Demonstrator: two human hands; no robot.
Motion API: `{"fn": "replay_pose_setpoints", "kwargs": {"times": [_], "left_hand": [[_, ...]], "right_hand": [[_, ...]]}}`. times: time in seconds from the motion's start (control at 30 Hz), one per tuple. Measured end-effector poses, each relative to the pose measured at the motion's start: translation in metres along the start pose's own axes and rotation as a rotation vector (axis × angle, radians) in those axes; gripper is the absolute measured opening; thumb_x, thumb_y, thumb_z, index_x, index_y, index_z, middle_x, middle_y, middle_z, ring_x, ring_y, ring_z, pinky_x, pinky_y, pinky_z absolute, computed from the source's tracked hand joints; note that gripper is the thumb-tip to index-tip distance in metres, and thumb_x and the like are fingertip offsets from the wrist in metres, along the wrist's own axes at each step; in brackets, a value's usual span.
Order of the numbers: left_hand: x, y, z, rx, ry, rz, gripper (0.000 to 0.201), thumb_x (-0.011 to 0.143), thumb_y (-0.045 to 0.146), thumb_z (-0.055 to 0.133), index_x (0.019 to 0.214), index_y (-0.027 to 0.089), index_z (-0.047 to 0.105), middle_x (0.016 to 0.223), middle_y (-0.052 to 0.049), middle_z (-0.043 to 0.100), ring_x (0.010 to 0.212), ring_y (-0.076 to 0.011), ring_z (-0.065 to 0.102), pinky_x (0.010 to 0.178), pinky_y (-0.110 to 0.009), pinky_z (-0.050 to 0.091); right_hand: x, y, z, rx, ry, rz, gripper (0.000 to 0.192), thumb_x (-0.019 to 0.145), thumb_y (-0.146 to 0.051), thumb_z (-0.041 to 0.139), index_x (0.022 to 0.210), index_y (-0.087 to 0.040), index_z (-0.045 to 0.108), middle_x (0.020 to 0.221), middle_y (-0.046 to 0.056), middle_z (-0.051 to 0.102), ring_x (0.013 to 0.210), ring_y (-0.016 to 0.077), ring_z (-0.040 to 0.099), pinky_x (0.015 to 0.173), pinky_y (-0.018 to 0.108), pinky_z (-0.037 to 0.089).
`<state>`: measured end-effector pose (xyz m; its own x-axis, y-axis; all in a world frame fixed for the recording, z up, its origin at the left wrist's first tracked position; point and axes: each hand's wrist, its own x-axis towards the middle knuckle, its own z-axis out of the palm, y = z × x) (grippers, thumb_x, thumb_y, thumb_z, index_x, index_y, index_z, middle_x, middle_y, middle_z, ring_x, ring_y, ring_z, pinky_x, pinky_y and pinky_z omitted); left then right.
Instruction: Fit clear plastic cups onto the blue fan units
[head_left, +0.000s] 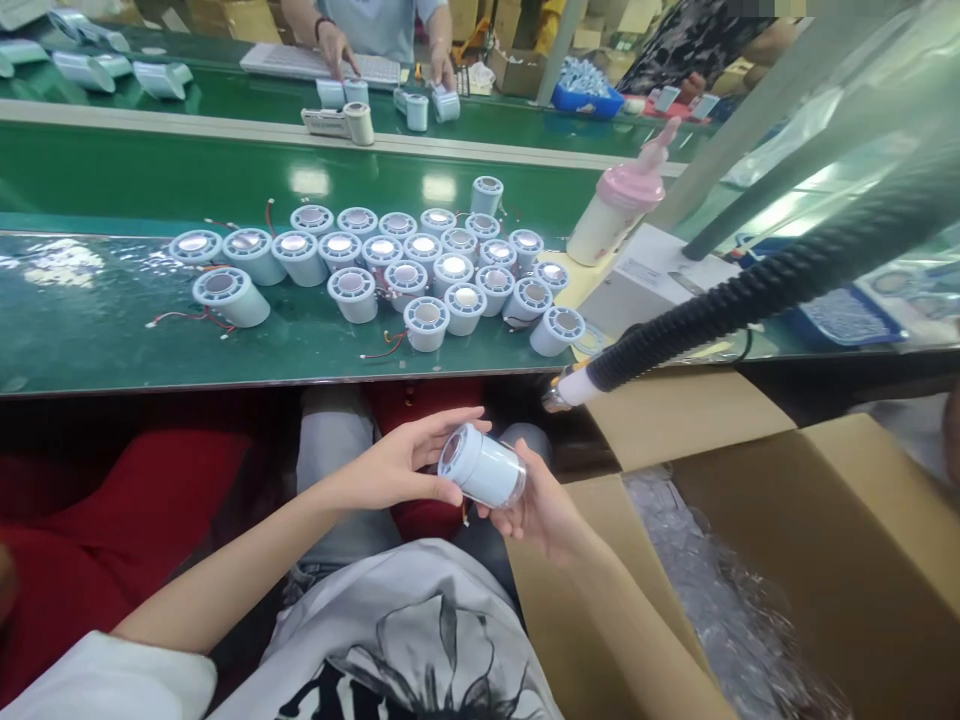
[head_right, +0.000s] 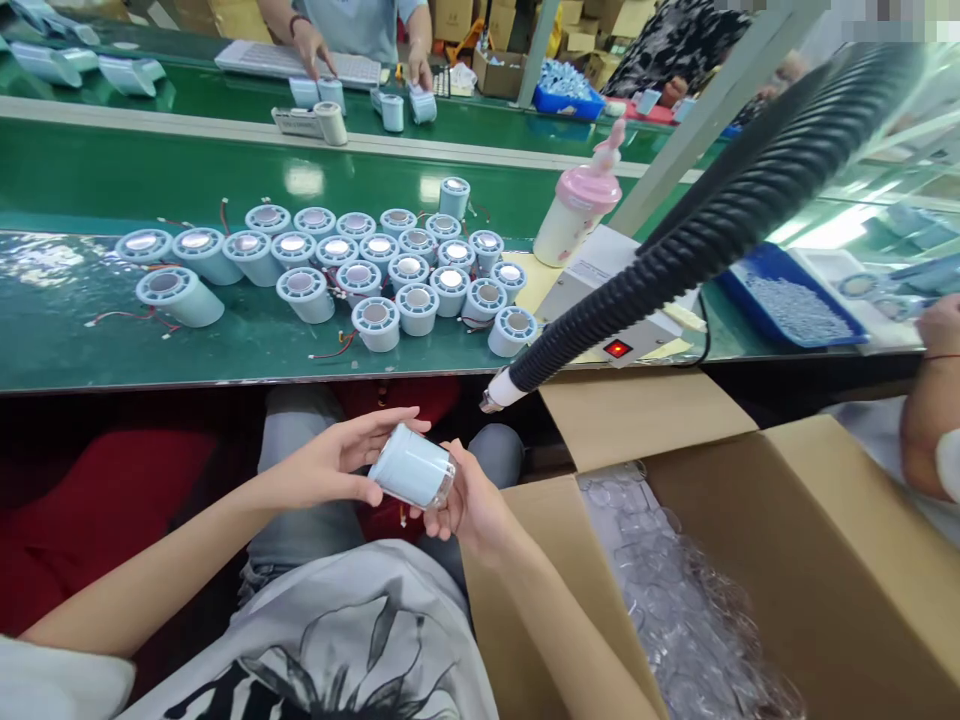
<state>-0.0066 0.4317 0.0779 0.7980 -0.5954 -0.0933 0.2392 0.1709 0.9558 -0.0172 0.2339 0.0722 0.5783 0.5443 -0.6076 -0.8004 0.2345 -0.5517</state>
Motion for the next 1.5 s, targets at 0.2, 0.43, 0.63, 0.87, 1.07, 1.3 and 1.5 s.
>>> {"fn": "replay_pose_setpoints", "kwargs": {"times": [0.2, 0.43, 0.63, 0.87, 1.07, 1.3, 1.5], "left_hand": [[0.075, -0.029, -0.003, -0.070, -0.007, -0.083, 0.075, 0.065, 0.022, 0.077, 0.132, 0.018, 0.044, 0.137, -0.017, 0.046, 0.126, -0.0275, 0.044, 0.105, -0.044, 0.033], [0.104, -0.027, -0.006, -0.014, -0.014, -0.119, 0.075, 0.064, 0.023, 0.078, 0.131, 0.018, 0.045, 0.135, -0.015, 0.048, 0.125, -0.0275, 0.044, 0.105, -0.043, 0.034], [0.090, -0.011, -0.011, 0.037, 0.005, -0.132, 0.069, 0.067, 0.024, 0.075, 0.130, 0.016, 0.047, 0.132, -0.014, 0.052, 0.123, -0.0258, 0.047, 0.107, -0.044, 0.031], [0.064, 0.005, -0.005, 0.259, -0.141, -0.020, 0.069, 0.062, 0.017, 0.078, 0.124, 0.020, 0.048, 0.132, -0.014, 0.049, 0.118, -0.0259, 0.050, 0.101, -0.042, 0.039], [0.032, 0.024, 0.011, 0.439, -0.127, -0.017, 0.058, 0.067, 0.022, 0.074, 0.122, 0.023, 0.053, 0.126, -0.012, 0.050, 0.115, -0.0261, 0.050, 0.090, -0.035, 0.049], [0.003, 0.027, 0.022, 0.165, -0.004, -0.215, 0.066, 0.071, 0.029, 0.071, 0.131, 0.024, 0.042, 0.115, -0.010, 0.060, 0.093, -0.0218, 0.063, 0.078, -0.033, 0.054], [-0.007, 0.033, 0.016, 0.350, -0.097, -0.012, 0.075, 0.064, 0.017, 0.077, 0.131, 0.032, 0.045, 0.142, -0.007, 0.040, 0.130, -0.0272, 0.037, 0.102, -0.036, 0.041]], "right_hand": [[0.023, 0.005, -0.040, 0.309, 0.114, -0.154, 0.057, 0.093, -0.053, 0.020, 0.088, -0.011, 0.059, 0.052, 0.006, 0.060, 0.032, 0.0043, 0.043, 0.030, 0.009, 0.030], [0.035, -0.003, -0.058, 0.370, 0.084, -0.206, 0.060, 0.092, -0.056, 0.020, 0.087, -0.011, 0.059, 0.050, 0.005, 0.058, 0.030, 0.0028, 0.037, 0.028, 0.008, 0.024], [0.040, -0.010, -0.048, 0.343, 0.031, -0.172, 0.058, 0.092, -0.054, 0.018, 0.090, -0.012, 0.058, 0.049, 0.005, 0.059, 0.029, 0.0033, 0.038, 0.028, 0.009, 0.025], [0.017, -0.012, -0.033, 0.232, 0.020, -0.022, 0.063, 0.092, -0.056, 0.014, 0.087, -0.011, 0.058, 0.045, 0.003, 0.056, 0.027, 0.0035, 0.039, 0.026, 0.008, 0.019], [-0.011, -0.004, -0.021, -0.018, -0.084, 0.078, 0.077, 0.085, -0.067, 0.005, 0.081, -0.012, 0.059, 0.050, 0.002, 0.055, 0.032, 0.0059, 0.047, 0.028, 0.011, 0.030], [-0.032, 0.010, -0.023, -0.850, 0.057, -0.954, 0.056, 0.076, -0.035, 0.068, 0.127, -0.031, 0.046, 0.139, 0.008, 0.043, 0.127, 0.0247, 0.041, 0.104, 0.043, 0.036], [-0.042, 0.007, -0.014, -0.432, -0.060, -0.626, 0.054, 0.074, -0.032, 0.070, 0.124, -0.034, 0.049, 0.119, 0.005, 0.061, 0.101, 0.0204, 0.062, 0.083, 0.033, 0.054]]}}
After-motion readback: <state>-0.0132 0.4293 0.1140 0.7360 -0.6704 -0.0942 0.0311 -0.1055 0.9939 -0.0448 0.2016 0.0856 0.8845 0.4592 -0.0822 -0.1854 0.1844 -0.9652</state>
